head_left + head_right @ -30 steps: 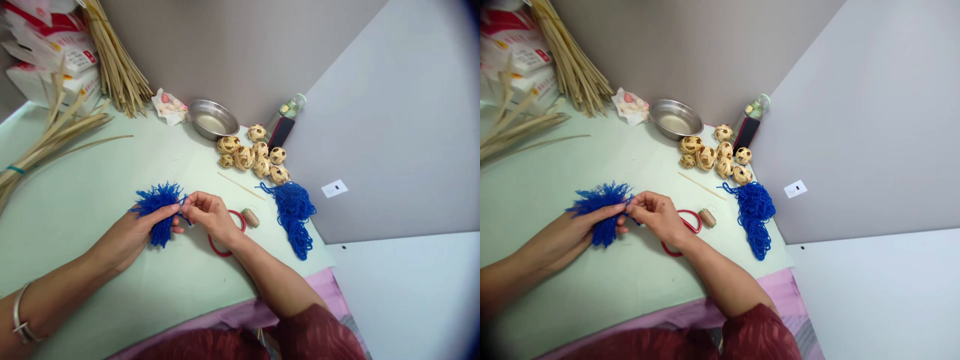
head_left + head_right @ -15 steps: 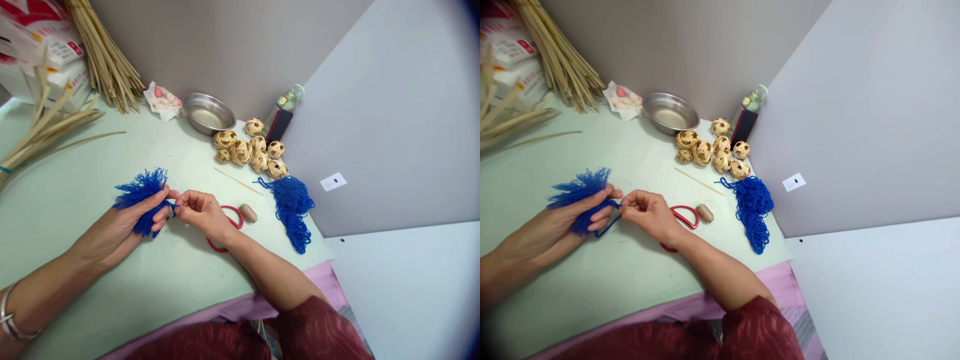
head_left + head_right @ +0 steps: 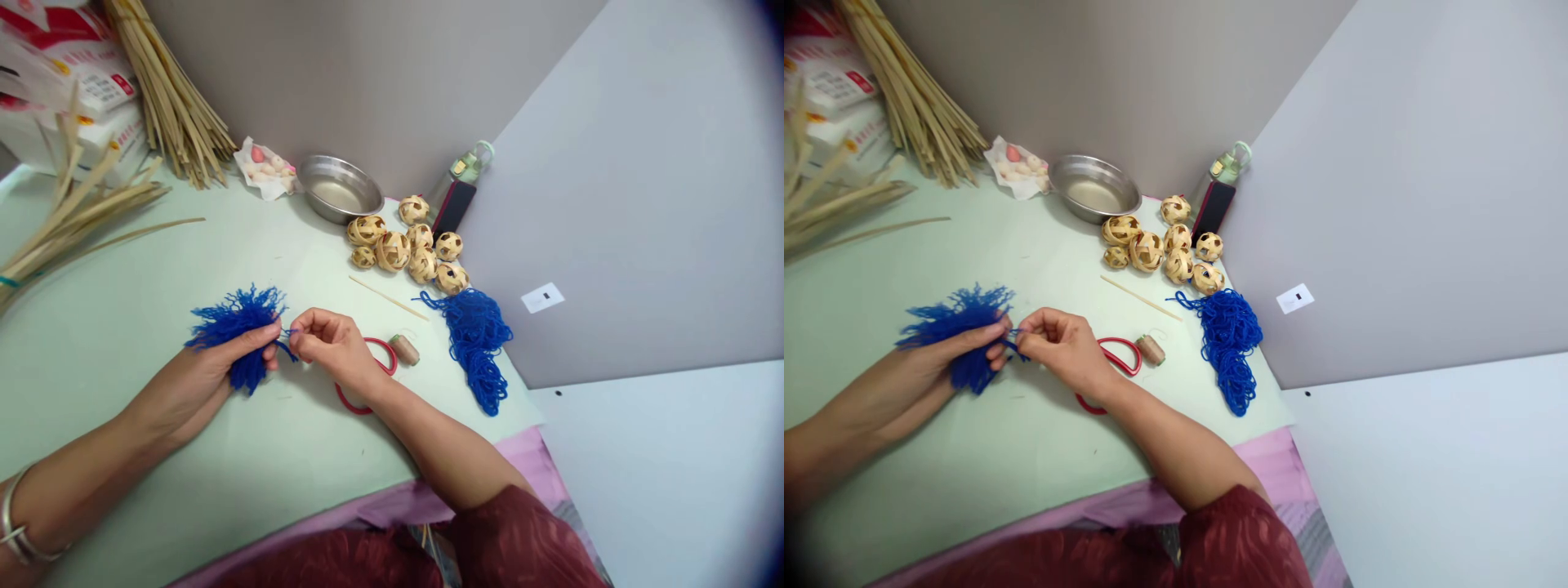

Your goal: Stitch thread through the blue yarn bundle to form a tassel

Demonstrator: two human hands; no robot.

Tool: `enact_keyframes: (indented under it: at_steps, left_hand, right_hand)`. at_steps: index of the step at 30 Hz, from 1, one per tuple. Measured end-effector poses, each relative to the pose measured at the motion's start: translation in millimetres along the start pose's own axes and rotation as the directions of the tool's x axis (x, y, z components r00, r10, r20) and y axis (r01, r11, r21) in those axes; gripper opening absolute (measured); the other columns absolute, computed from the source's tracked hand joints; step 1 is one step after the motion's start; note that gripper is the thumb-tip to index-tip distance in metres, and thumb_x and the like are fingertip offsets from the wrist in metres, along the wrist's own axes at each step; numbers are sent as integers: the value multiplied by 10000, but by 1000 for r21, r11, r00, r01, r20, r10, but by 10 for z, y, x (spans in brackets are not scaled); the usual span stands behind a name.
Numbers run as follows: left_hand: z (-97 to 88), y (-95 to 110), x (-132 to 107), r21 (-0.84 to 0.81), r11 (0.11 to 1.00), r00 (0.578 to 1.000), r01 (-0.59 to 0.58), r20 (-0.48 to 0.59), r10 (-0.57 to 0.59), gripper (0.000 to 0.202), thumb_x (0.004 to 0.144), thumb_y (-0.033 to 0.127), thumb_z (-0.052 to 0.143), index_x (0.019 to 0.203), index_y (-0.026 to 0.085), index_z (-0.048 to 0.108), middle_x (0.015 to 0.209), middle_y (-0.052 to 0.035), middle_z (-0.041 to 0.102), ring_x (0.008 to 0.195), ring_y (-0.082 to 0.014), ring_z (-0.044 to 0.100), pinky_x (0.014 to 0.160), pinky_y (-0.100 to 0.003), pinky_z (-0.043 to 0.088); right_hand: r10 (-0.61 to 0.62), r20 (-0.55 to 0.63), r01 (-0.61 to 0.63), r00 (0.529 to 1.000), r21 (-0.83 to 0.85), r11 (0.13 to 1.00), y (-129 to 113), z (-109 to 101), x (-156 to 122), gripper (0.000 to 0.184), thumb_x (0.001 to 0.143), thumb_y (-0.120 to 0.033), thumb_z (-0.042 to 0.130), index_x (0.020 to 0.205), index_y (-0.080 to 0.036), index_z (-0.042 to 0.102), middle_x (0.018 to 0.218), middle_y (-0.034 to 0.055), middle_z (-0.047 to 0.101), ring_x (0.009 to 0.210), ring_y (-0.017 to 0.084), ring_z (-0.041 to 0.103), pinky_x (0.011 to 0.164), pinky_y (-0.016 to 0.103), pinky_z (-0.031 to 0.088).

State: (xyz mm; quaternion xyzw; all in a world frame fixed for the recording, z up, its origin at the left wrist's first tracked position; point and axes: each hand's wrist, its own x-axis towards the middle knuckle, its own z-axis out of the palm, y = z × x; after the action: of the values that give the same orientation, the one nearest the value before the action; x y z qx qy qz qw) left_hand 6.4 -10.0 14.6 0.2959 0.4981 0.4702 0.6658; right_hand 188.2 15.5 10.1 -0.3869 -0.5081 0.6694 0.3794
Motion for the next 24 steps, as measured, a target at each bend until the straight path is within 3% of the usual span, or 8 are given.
enact_keyframes:
  at_steps: [5, 9, 11, 13, 18, 21, 24]
  left_hand:
    - [-24, 58, 10, -148, 985, 990, 94, 116, -77, 362, 635, 422, 1073, 829, 202, 861, 757, 3, 713, 627, -108, 608, 547, -179, 572]
    - [-24, 48, 10, -199, 978, 996, 62, 81, -47, 329, 697, 360, 1049, 956, 224, 897, 788, -6, 751, 653, -117, 619, 609, -181, 598]
    - [-15, 23, 5, -142, 990, 999, 21, 51, -14, 282, 731, 344, 1024, 951, 213, 905, 783, -15, 774, 679, -130, 645, 651, -187, 603]
    - [-7, -2, -3, -54, 998, 1000, -14, 25, 16, 211, 745, 350, 1006, 823, 201, 879, 729, -14, 771, 675, -143, 660, 618, -197, 577]
    - [9, -4, -25, 46, 999, 1000, -19, 14, 18, 278, 697, 401, 1017, 726, 200, 827, 669, -4, 766, 648, -170, 667, 593, -256, 545]
    - [26, 18, -34, 71, 997, 1000, -14, 14, 13, 290, 667, 410, 1019, 716, 198, 828, 657, -5, 769, 650, -175, 666, 613, -268, 549]
    - [36, 19, -42, 98, 995, 1000, -15, 19, 13, 289, 646, 420, 1012, 712, 208, 827, 645, 2, 767, 635, -174, 656, 604, -275, 546]
  right_hand:
    - [32, 27, -32, 999, 3, 999, -4, 13, -20, 337, 778, -419, 924, 808, -206, 664, 772, -2, 715, 713, 139, 583, 692, 277, 451]
    - [22, 106, -26, 994, 42, 999, -17, 33, -26, 316, 793, -422, 908, 829, -215, 673, 825, 25, 754, 810, 181, 678, 699, 286, 472]
    - [7, 99, -12, 995, 49, 999, -16, 37, -19, 307, 781, -410, 910, 821, -216, 675, 818, 22, 748, 770, 173, 658, 675, 286, 464]
    - [-16, 29, 15, 999, 33, 999, -10, 29, -7, 277, 787, -388, 897, 816, -213, 683, 763, 1, 704, 687, 145, 589, 653, 283, 446]
    - [-58, -150, 60, 987, 11, 998, 4, -29, 13, 287, 861, -443, 851, 876, -204, 694, 764, -24, 663, 620, 106, 493, 637, 273, 416]
    - [-58, -156, 60, 986, 2, 998, -17, -31, 13, 409, 859, -576, 866, 901, -211, 687, 808, -11, 688, 621, 107, 492, 645, 281, 433]
    - [-43, -111, 41, 993, -16, 999, -55, 3, 9, 494, 772, -622, 938, 894, -221, 675, 776, -12, 670, 641, 125, 515, 647, 292, 446]
